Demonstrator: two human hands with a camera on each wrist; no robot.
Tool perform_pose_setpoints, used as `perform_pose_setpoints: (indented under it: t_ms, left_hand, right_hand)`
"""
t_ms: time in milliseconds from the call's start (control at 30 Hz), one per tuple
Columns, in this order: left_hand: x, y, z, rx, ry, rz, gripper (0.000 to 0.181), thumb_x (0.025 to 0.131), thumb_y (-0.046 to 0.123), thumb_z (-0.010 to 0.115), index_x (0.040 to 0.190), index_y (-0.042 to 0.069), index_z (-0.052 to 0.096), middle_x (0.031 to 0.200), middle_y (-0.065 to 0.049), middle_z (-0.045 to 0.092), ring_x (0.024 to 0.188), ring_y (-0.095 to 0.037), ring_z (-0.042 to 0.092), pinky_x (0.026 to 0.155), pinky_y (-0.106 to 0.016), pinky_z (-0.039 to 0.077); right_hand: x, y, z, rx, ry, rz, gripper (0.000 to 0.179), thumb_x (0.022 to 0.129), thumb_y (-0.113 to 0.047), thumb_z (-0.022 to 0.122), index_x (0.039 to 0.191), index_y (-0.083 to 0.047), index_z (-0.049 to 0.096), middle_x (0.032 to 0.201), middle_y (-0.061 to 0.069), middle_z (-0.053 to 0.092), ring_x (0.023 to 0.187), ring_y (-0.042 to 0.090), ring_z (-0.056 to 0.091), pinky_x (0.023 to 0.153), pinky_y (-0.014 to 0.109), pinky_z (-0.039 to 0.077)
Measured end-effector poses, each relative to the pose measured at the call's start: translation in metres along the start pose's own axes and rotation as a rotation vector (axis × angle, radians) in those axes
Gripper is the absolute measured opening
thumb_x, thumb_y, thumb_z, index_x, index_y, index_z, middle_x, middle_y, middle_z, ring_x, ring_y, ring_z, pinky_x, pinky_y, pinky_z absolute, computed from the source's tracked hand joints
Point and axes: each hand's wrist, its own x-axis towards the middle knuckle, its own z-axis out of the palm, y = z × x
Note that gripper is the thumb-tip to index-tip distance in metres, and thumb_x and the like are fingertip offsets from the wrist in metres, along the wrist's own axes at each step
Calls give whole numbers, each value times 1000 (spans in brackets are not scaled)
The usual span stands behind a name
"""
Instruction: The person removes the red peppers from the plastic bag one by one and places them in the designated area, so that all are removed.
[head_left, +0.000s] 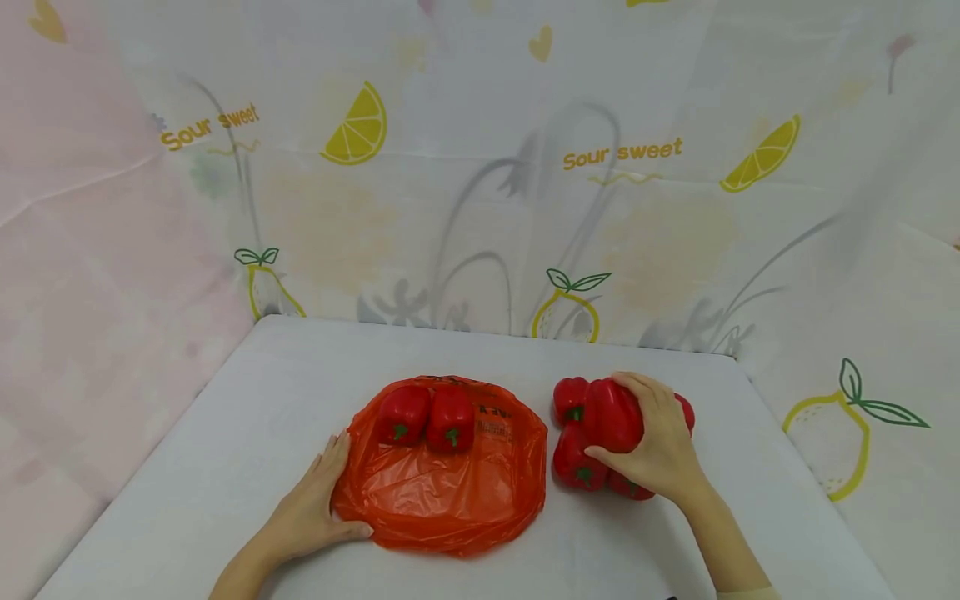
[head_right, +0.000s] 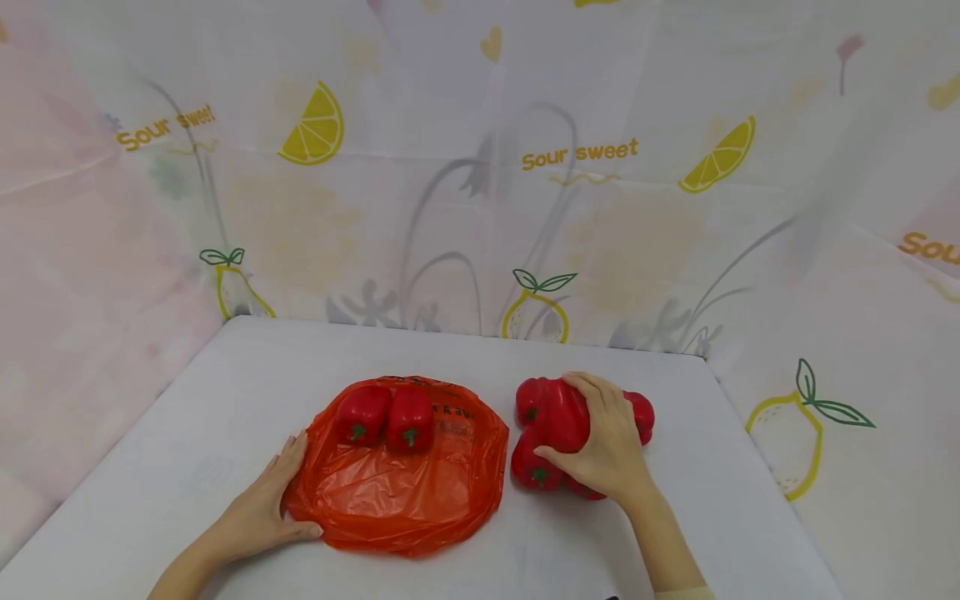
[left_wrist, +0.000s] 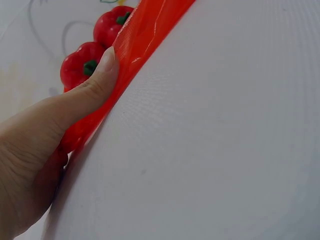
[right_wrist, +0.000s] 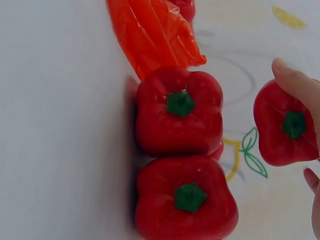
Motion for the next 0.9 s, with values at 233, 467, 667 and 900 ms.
perform_pose_setpoints:
  t_ms: [233,467,667,900]
  left_hand:
    - [0,0,0,-9,-9,-19,127,64,65,77,152,-3,16,156,-23,20,144,-39,13,103,-3,-7]
    - [0,-1,1,-8,-9,-23,127,63,65,77,152,-3,16,156,-23,20,144,-38,12,103,-3,-7]
    - [0,-1,0,-4,-7,-19,127,63,65,77,151,-4,16,156,-24,20,144,-38,12,103,-3,-7]
    - [0,0,0,-4,-5,-12,127,63,64,77,151,-5,16,155,-24,20,144,-39,13,104,-4,-7]
  right_hand:
    - [-5,5,-4,-15,4,6,101,51,-28,93,137,-7,45,133,9,49,121,28,42,86,55,44]
    - [-9,9,-9,-16,7,7,101,50,-25,94,136,-5,45,132,12,50,120,29,42,86,55,43]
    - [-11,9,-13,-23,14,11,101,49,-23,94,136,-3,45,131,13,50,119,30,43,82,55,45]
    - [-15,13,-17,-16,19,43,100,50,-21,94,135,-4,46,131,12,50,118,30,43,82,54,44]
